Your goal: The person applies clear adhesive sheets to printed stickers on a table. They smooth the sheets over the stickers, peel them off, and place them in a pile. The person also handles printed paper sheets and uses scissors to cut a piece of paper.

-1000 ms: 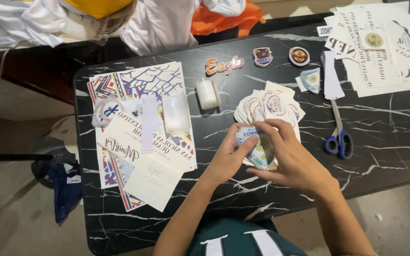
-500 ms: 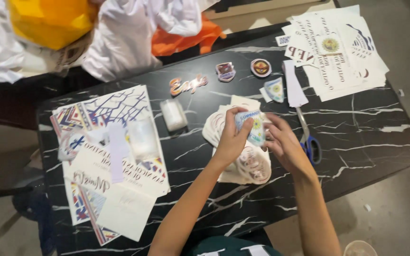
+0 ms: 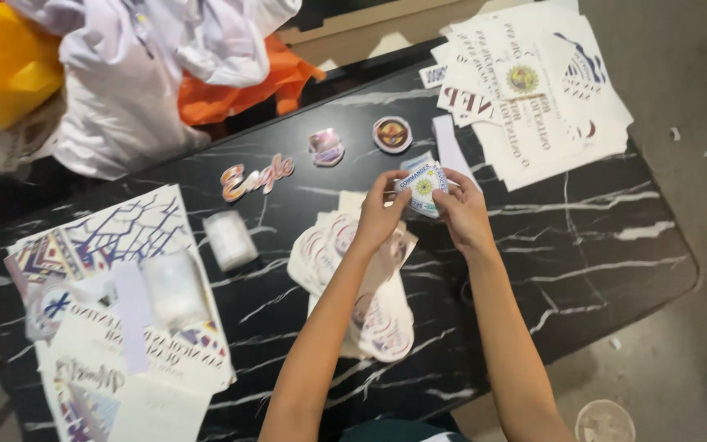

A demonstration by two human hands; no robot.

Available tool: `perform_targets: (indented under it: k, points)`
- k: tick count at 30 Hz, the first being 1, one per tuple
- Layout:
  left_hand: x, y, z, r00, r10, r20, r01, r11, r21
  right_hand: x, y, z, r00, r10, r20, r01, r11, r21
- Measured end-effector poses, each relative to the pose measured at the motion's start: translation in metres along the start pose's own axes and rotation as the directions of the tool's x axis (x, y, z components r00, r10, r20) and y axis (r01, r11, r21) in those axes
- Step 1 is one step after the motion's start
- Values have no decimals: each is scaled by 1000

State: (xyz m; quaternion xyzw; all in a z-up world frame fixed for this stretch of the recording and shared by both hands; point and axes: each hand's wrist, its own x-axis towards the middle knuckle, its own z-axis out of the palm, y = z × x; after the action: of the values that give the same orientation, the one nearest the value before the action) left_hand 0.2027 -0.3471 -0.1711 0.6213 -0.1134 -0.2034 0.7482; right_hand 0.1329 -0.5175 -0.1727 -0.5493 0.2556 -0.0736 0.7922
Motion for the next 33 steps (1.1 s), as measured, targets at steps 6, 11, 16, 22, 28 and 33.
perform_targets:
  k: [6, 11, 16, 22, 28, 33]
  points:
    - [56, -32, 14, 987, 97, -127, -28, 886, 462, 66, 31, -29, 987, -159, 37, 161, 919, -360]
    - [67, -56, 17, 972, 209, -109, -96, 775, 624, 67, 29, -23, 928, -357, 106, 296, 535, -791]
    - [65, -51, 21, 982, 163, -96, -59, 744, 665, 61, 23, -17, 906, -380, 189, 355, 436, -827]
    - [68, -38, 22, 986, 148, -81, -49, 708, 705, 48, 2, 2, 942, -303, 145, 296, 546, -784]
    - [70, -36, 20, 994, 101, -42, -42, 714, 699, 49, 5, 2, 931, -333, 152, 320, 540, -778]
    - [68, -41, 20, 992, 121, -31, -59, 672, 738, 49, 8, 0, 915, -360, 181, 337, 435, -835]
